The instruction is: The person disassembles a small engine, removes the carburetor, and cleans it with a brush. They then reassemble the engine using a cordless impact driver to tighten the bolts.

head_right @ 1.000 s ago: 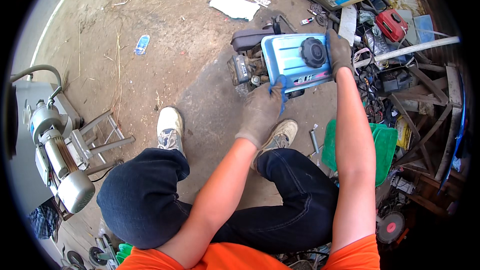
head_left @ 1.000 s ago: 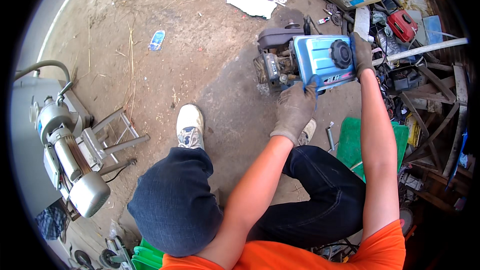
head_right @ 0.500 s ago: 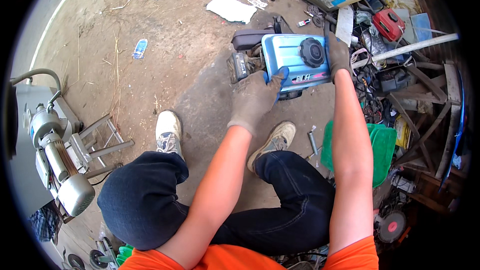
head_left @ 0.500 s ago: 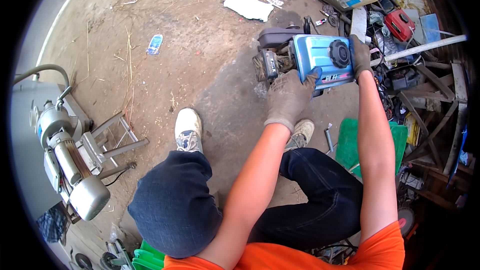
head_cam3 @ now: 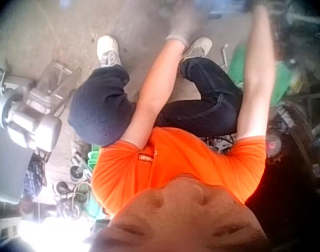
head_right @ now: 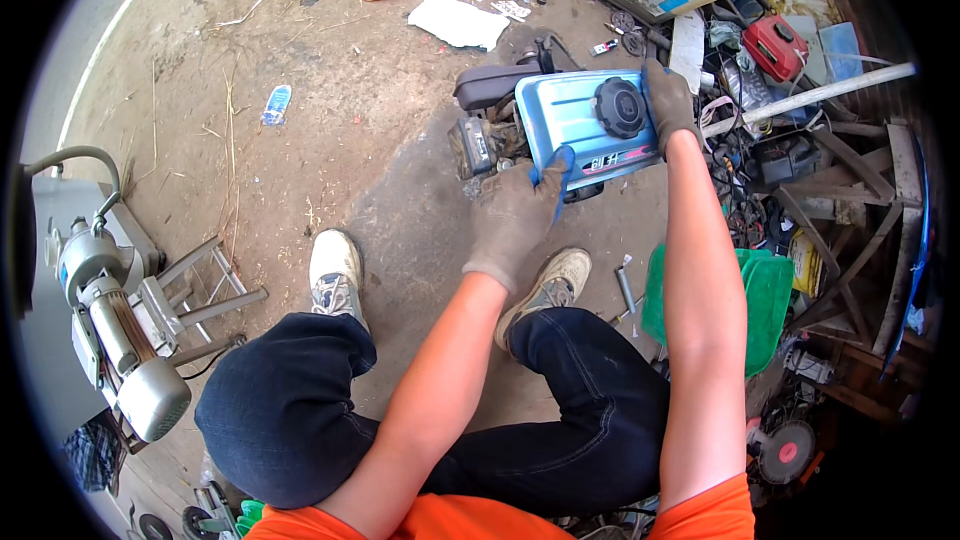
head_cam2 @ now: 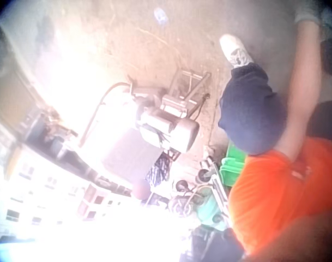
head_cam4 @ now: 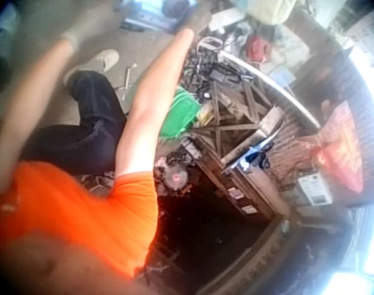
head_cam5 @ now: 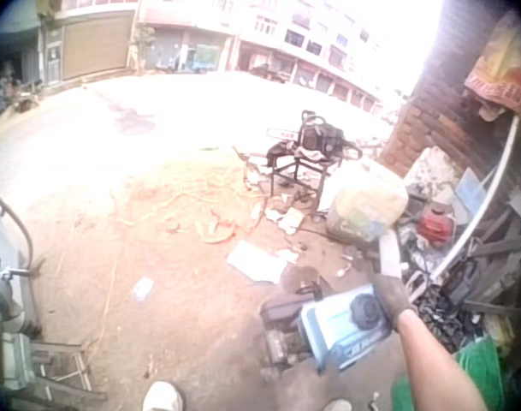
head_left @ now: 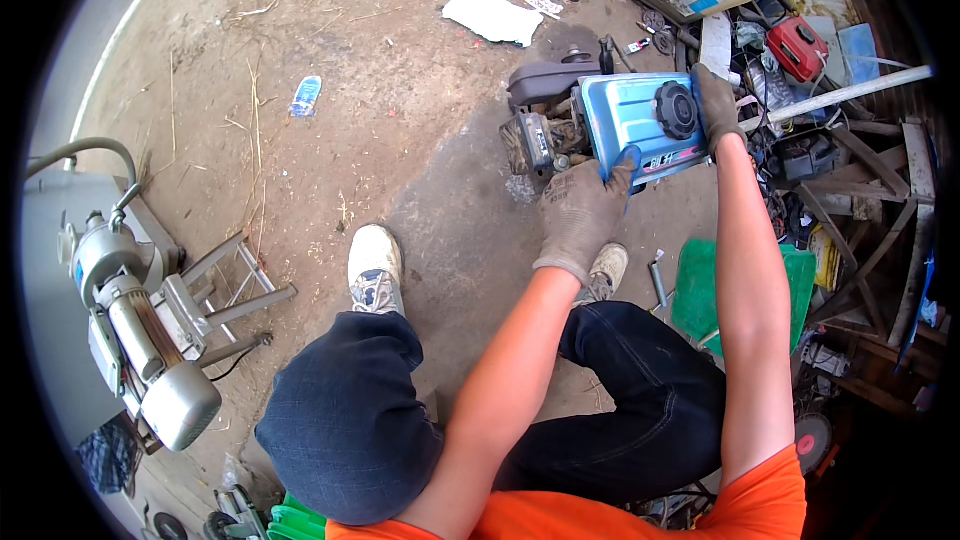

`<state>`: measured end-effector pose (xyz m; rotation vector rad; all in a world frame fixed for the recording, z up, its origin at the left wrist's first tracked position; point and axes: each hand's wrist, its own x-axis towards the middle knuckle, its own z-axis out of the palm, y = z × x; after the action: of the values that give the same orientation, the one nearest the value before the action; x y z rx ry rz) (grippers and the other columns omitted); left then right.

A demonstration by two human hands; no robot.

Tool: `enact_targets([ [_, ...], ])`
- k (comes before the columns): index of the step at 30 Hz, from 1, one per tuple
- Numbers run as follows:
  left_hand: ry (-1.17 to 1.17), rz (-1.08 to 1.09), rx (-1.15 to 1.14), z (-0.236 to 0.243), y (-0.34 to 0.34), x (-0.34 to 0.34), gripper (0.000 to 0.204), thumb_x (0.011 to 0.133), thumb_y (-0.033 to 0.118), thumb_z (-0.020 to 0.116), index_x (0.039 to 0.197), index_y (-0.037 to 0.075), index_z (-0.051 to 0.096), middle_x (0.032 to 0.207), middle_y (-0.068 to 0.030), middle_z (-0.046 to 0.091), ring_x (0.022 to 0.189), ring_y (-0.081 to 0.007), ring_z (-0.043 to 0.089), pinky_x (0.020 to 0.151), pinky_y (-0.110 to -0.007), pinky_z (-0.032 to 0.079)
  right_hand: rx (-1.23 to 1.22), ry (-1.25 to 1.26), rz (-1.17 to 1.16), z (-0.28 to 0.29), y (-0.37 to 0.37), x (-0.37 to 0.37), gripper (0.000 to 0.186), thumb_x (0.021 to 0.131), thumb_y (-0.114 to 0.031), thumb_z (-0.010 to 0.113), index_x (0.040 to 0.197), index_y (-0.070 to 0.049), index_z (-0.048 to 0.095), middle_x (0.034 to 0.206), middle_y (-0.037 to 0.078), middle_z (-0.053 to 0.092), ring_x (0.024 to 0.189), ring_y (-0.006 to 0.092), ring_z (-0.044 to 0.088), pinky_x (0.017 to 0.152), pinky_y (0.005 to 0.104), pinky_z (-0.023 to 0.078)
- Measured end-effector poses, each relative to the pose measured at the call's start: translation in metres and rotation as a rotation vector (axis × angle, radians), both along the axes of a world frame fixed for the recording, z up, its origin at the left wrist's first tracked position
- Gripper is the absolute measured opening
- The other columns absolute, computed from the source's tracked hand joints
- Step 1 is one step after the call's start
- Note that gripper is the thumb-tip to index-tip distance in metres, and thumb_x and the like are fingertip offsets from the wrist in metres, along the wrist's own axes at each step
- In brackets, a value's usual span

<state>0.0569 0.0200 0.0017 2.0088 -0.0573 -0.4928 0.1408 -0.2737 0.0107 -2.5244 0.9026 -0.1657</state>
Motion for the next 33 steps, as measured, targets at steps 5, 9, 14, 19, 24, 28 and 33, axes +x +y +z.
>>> enact_targets([
  [5,0.017,0.002,-0.029,0.000,-0.001,-0.008,0.057,0.095,0.053,0.054,0.077,0.001,0.070,0.077,-0.0245,0.068,0.076,-0.0418,0.069,0.071,-0.051,0.054,-0.085,0.028,0.091,-0.007,-0.012,-0.004,0.070,0.086,-0.055,0.047,0.109,0.009,0.065,0.115,0.038,0.060,0.114,0.0504,0.057,0.099,0.0475,0.041],
  [9,-0.015,0.067,-0.062,-0.004,-0.004,-0.017,0.054,0.095,0.051,0.057,0.075,0.002,0.069,0.075,-0.0239,0.068,0.075,-0.0420,0.069,0.070,-0.051,0.053,-0.130,0.086,0.110,-0.014,-0.034,-0.013,0.067,0.090,-0.054,0.045,0.118,0.005,0.062,0.124,0.038,0.057,0.118,0.0520,0.053,0.100,0.0479,0.040],
  [14,-0.032,0.094,-0.069,-0.007,0.003,-0.015,0.052,0.094,0.050,0.058,0.076,0.002,0.069,0.073,-0.0236,0.067,0.073,-0.0416,0.068,0.069,-0.052,0.053,-0.116,0.026,0.181,-0.009,-0.007,-0.028,0.046,0.099,-0.037,0.039,0.111,0.003,0.058,0.110,0.032,0.063,0.103,0.0493,0.056,0.088,0.0465,0.042],
  [19,0.073,0.008,-0.135,-0.003,0.002,-0.030,0.049,0.096,0.046,0.058,0.080,0.002,0.069,0.074,-0.0251,0.065,0.074,-0.0442,0.065,0.066,-0.052,0.049,-0.222,0.126,0.376,-0.006,-0.032,-0.044,0.042,0.097,-0.037,0.042,0.113,-0.002,0.059,0.113,0.030,0.062,0.107,0.0503,0.055,0.093,0.0488,0.042],
  [24,0.055,0.032,-0.152,-0.009,0.003,-0.062,0.047,0.095,0.046,0.060,0.079,0.003,0.070,0.070,-0.0232,0.064,0.069,-0.0427,0.065,0.063,-0.050,0.050,-0.164,0.080,0.356,0.005,0.005,-0.053,0.047,0.096,-0.041,0.042,0.112,-0.001,0.061,0.117,0.032,0.060,0.109,0.0499,0.055,0.096,0.0465,0.041],
  [28,0.097,-0.008,-0.115,-0.008,0.009,-0.061,0.048,0.094,0.049,0.060,0.083,0.003,0.071,0.072,-0.0226,0.066,0.073,-0.0421,0.066,0.066,-0.050,0.051,-0.078,0.042,0.293,-0.006,0.002,-0.058,0.052,0.096,-0.044,0.044,0.118,0.000,0.061,0.117,0.031,0.061,0.110,0.0485,0.056,0.094,0.0464,0.042],
  [33,0.147,-0.116,-0.110,0.002,0.007,-0.053,0.051,0.096,0.050,0.055,0.089,0.001,0.071,0.081,-0.0237,0.069,0.083,-0.0417,0.068,0.074,-0.052,0.051,-0.006,-0.045,0.155,-0.015,-0.019,-0.050,0.054,0.094,-0.046,0.049,0.109,0.003,0.066,0.107,0.032,0.064,0.104,0.0490,0.058,0.092,0.0464,0.043],
])
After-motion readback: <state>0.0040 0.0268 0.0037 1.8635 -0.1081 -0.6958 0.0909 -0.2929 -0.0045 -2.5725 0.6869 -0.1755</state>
